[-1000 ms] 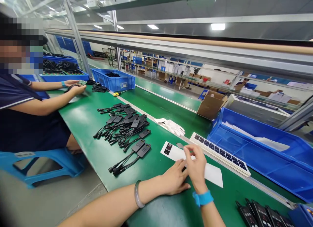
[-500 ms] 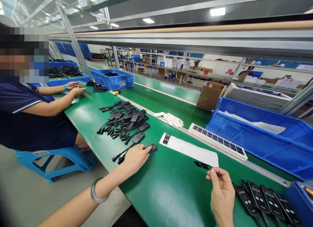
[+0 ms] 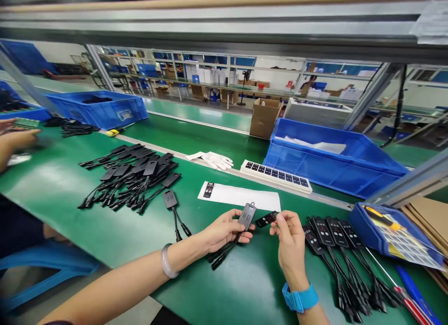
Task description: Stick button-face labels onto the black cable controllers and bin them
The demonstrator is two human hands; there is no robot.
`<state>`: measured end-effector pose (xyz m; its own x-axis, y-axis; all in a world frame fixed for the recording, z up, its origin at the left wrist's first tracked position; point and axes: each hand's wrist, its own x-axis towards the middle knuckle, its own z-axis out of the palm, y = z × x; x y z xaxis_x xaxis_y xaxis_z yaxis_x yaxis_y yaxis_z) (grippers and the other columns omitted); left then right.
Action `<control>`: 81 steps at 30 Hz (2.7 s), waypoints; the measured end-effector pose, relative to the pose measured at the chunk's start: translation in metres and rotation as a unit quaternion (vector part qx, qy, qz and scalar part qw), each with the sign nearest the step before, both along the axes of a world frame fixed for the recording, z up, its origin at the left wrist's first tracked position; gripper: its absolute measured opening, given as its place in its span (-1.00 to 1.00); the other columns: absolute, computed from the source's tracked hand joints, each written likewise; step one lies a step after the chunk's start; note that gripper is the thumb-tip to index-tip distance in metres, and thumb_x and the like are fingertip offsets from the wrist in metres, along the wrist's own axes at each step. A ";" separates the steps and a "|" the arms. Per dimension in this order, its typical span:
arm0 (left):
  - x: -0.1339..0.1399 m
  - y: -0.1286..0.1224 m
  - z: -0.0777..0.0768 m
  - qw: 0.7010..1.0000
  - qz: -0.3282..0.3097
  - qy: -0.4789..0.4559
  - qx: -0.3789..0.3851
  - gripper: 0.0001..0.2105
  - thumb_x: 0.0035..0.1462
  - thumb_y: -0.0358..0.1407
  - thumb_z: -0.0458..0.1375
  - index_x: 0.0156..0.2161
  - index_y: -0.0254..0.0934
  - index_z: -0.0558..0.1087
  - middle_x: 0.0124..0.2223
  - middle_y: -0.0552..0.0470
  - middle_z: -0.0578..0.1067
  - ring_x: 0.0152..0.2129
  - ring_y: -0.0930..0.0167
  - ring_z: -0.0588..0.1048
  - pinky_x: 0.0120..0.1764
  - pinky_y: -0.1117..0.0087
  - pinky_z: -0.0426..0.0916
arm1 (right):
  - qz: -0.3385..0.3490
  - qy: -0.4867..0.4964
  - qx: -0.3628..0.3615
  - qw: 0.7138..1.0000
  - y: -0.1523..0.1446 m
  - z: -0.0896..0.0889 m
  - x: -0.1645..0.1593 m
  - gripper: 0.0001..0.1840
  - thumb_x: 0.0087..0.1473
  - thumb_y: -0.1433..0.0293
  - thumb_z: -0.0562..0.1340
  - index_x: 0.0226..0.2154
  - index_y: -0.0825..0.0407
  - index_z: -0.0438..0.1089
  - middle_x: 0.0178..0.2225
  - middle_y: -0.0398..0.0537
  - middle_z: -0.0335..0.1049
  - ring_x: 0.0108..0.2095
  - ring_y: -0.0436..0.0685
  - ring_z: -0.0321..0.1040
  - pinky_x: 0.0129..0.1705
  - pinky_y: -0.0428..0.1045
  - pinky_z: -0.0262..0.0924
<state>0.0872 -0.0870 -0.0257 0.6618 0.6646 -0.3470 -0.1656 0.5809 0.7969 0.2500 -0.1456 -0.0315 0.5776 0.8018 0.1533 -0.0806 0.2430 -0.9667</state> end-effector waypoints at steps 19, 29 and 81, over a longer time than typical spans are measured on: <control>-0.011 -0.020 -0.006 0.993 -0.105 -0.056 0.022 -0.51 -0.06 -0.36 0.30 -0.02 -0.27 0.22 -0.19 -0.14 0.51 -0.27 0.24 0.56 -0.10 0.14 0.38 | 0.050 -0.123 -0.081 0.988 -0.009 0.001 -0.020 -0.76 -0.07 0.24 0.35 -0.42 0.04 0.38 -0.54 -0.18 0.30 -0.59 -0.05 0.22 -0.64 -0.16 0.15; -0.010 -0.021 -0.003 0.992 -0.107 -0.051 0.034 -0.58 0.03 -0.37 0.24 -0.01 -0.27 0.22 -0.28 -0.05 0.51 -0.31 0.31 0.56 -0.12 0.20 0.39 | 0.047 -0.120 -0.087 0.988 -0.009 0.000 -0.019 -0.77 -0.08 0.25 0.36 -0.42 0.05 0.38 -0.55 -0.18 0.31 -0.61 -0.07 0.18 -0.65 -0.17 0.14; -0.009 -0.010 -0.009 0.995 -0.068 -0.058 0.036 -0.67 0.18 -0.08 0.05 -0.07 -0.27 0.23 -0.31 -0.05 0.52 -0.45 0.35 0.57 -0.30 0.29 0.46 | 0.226 -0.186 -0.162 0.942 -0.014 -0.010 -0.025 -0.38 0.17 0.17 0.08 0.24 -0.07 0.00 0.19 -0.02 0.15 0.15 0.19 0.14 0.12 0.09 0.12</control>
